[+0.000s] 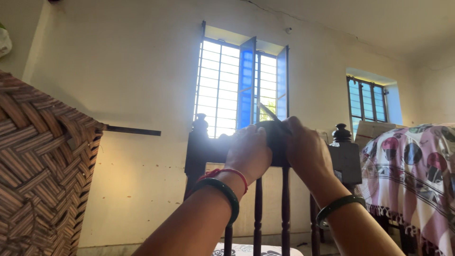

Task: The person paints a wooden chair using a brush, applying dark paint to the legs, rails, and backrest slats.

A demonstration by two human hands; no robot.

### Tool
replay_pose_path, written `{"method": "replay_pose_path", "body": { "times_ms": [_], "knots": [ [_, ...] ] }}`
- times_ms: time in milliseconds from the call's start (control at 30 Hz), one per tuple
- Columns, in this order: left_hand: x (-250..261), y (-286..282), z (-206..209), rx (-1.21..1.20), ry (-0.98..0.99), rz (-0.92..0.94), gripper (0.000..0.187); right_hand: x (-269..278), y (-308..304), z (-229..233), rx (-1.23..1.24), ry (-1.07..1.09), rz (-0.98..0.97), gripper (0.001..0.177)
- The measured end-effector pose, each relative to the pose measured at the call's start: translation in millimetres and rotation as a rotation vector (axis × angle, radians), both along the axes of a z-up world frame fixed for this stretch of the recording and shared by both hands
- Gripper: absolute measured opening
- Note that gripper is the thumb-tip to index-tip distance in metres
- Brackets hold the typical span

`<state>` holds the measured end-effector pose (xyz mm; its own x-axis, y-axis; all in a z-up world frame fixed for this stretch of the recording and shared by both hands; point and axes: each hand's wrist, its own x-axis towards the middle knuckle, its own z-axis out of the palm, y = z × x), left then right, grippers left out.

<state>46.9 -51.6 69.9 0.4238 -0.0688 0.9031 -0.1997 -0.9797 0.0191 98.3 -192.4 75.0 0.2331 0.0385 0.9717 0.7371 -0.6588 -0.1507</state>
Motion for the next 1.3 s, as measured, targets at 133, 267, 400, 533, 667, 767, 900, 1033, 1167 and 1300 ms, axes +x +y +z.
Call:
{"method": "replay_pose_path", "body": {
  "times_ms": [133, 267, 400, 533, 667, 767, 900, 1033, 1167, 1300],
  "knots": [
    [-5, -4, 3, 0.024, 0.135, 0.099, 0.032, -6, -16, -20, -0.002, 0.112, 0.006, 0.018],
    [2, -5, -6, 0.058, -0.034, 0.040, 0.026, -6, -37, -63, 0.016, -0.083, 0.028, 0.028],
    [14, -18, -12, 0.146, -0.101, 0.041, 0.026, -2, -66, -91, 0.099, 0.334, -0.087, 0.030],
    [20, -33, -18, 0.156, -0.149, -0.033, 0.024, 4, -94, -113, 0.281, 0.259, -0.116, 0.024],
    [26, -45, -20, 0.133, -0.093, -0.045, 0.027, 12, -79, -125, 0.344, 0.311, 0.085, 0.023],
    [34, -49, -22, 0.150, -0.254, -0.108, 0.030, 17, -68, -131, 0.235, 0.211, 0.349, 0.026],
    [37, -47, -26, 0.198, -0.219, -0.097, 0.026, 25, -95, -129, 0.458, 0.576, 0.337, 0.022],
    [35, -47, -32, 0.235, -0.245, -0.051, 0.021, 20, -135, -140, 0.615, 0.553, 0.074, 0.024],
    [36, -55, -33, 0.222, -0.248, -0.055, 0.019, 20, -112, -139, 0.462, 0.346, 0.040, 0.018],
    [38, -66, -32, 0.205, -0.263, -0.078, 0.029, 22, -79, -127, 0.369, 0.227, 0.256, 0.024]
  ]
}}
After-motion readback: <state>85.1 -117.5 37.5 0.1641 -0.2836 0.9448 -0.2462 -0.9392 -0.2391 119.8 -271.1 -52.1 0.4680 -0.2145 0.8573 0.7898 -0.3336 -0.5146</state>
